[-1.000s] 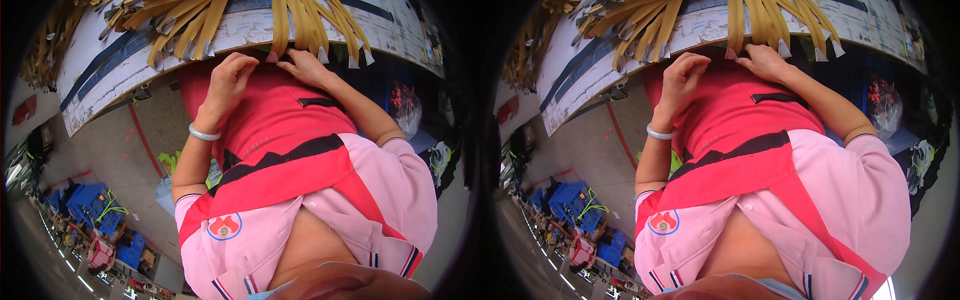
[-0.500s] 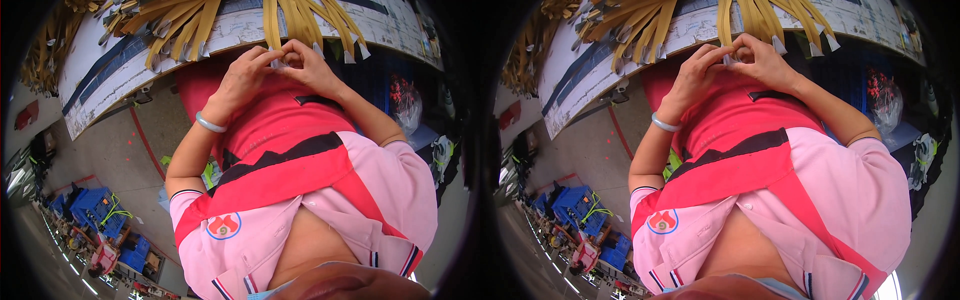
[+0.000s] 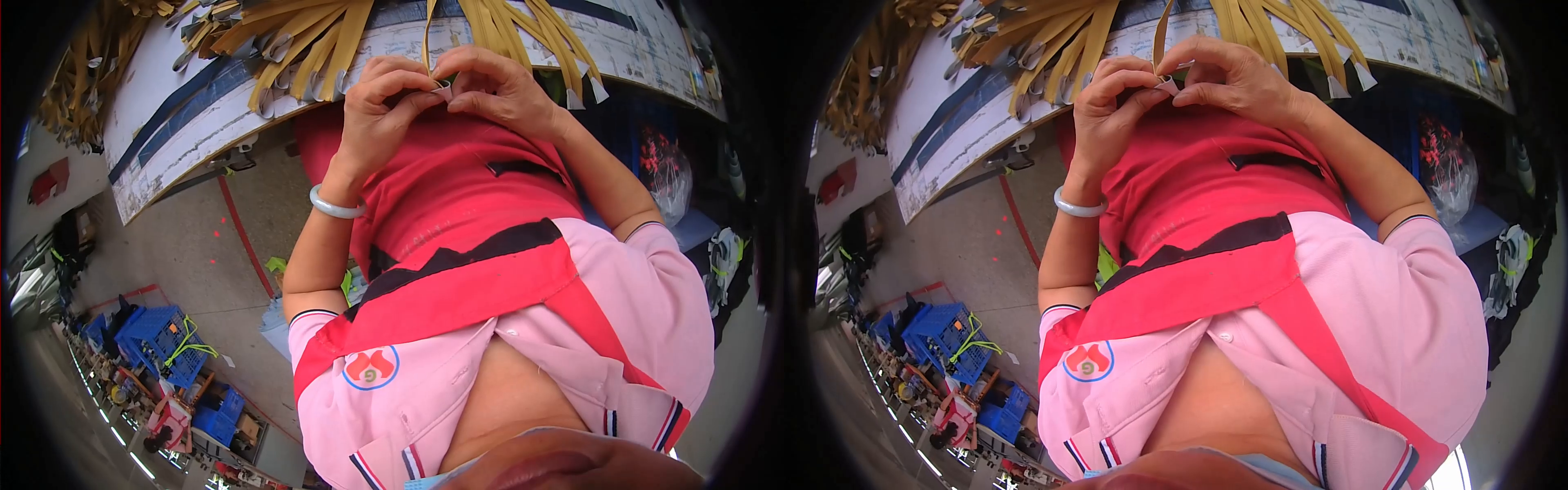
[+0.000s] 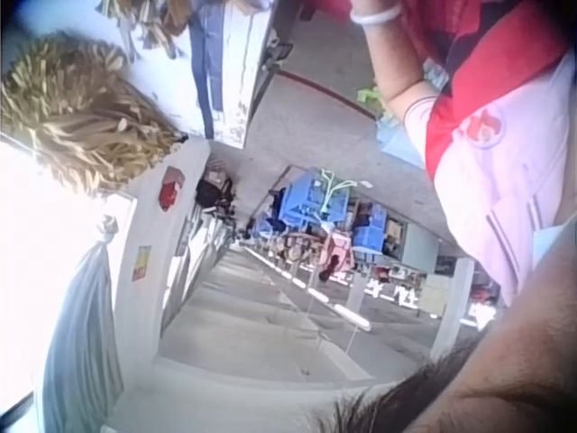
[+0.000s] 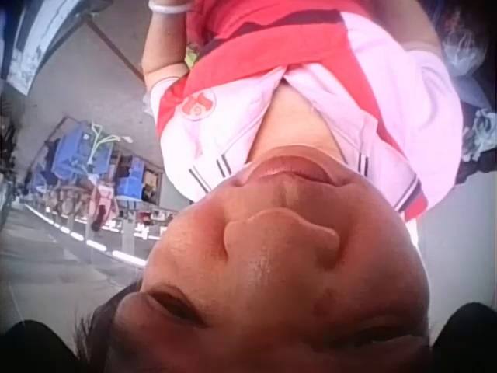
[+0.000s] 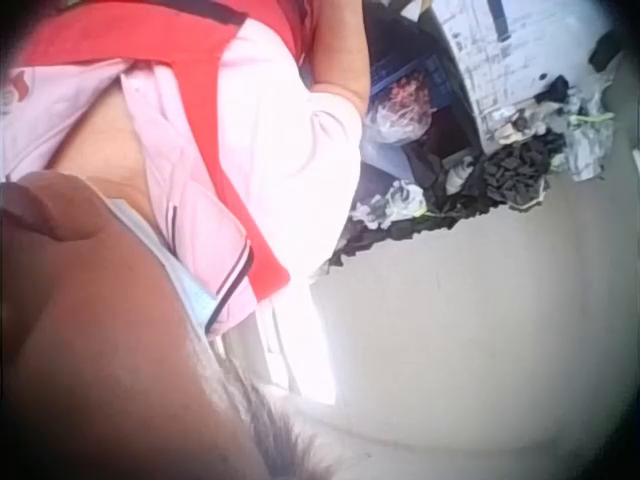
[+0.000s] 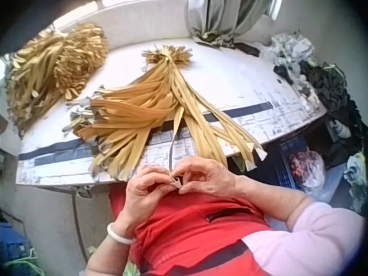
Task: Applying white adhesive labels to the ends of yellow fabric straps at a workbench.
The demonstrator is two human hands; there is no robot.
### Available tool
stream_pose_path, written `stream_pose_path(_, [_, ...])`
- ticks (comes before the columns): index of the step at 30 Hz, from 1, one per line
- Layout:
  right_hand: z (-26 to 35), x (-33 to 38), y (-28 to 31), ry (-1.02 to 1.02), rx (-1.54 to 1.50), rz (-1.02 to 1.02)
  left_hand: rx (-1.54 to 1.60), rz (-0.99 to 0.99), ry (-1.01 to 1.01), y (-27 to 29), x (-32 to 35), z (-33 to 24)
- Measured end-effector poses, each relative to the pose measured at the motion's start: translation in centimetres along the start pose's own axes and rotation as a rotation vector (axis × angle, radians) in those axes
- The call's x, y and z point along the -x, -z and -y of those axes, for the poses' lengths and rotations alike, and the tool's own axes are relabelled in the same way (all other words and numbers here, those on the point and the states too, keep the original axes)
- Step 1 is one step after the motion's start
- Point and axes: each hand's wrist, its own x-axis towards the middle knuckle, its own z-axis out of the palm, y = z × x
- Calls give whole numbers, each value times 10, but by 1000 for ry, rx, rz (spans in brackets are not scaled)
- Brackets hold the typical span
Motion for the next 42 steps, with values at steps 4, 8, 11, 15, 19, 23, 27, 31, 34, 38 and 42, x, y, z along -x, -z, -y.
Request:
stream_pose_path(4, [8, -14, 12, 123, 231, 123, 206, 5, 115, -2, 1, 6])
stream_pose_path(8, [5, -24, 17, 185, 306, 183, 546, -18, 258, -5, -3, 11])
stream_pose_path(11, [24, -30, 14, -176, 26, 144, 690, -99, 352, -6, -8, 11])
stream_pose_path(15, [35, -42, 11, -246, 76, 15, 559, -263, 363, -16, -15, 6])
stream_pose_path(19, [-5, -46, 8, -43, 303, -169, 78, -412, 120, -32, -13, 14])
stream_pose_path(23, [-27, -41, 4, 212, 664, -319, 170, -318, 134, -29, -9, 7])
stream_pose_path(27, [-18, -43, 2, 120, 244, -172, 404, -267, 262, -5, -19, 0])
stream_pose_path(31, [-14, -39, -4, 147, 148, -112, 235, 3, 442, 16, -13, 11])
stream_pose_path(34, [-1, -39, -3, -113, -102, -237, 116, -31, 295, 12, -11, 16])
stream_pose_path(38, [-8, -46, 9, -169, 77, -12, -10, -55, 113, 0, -9, 19])
stream_pose_path(42, [-10, -45, 25, -225, 120, -74, -8, -189, 61, 12, -14, -1])
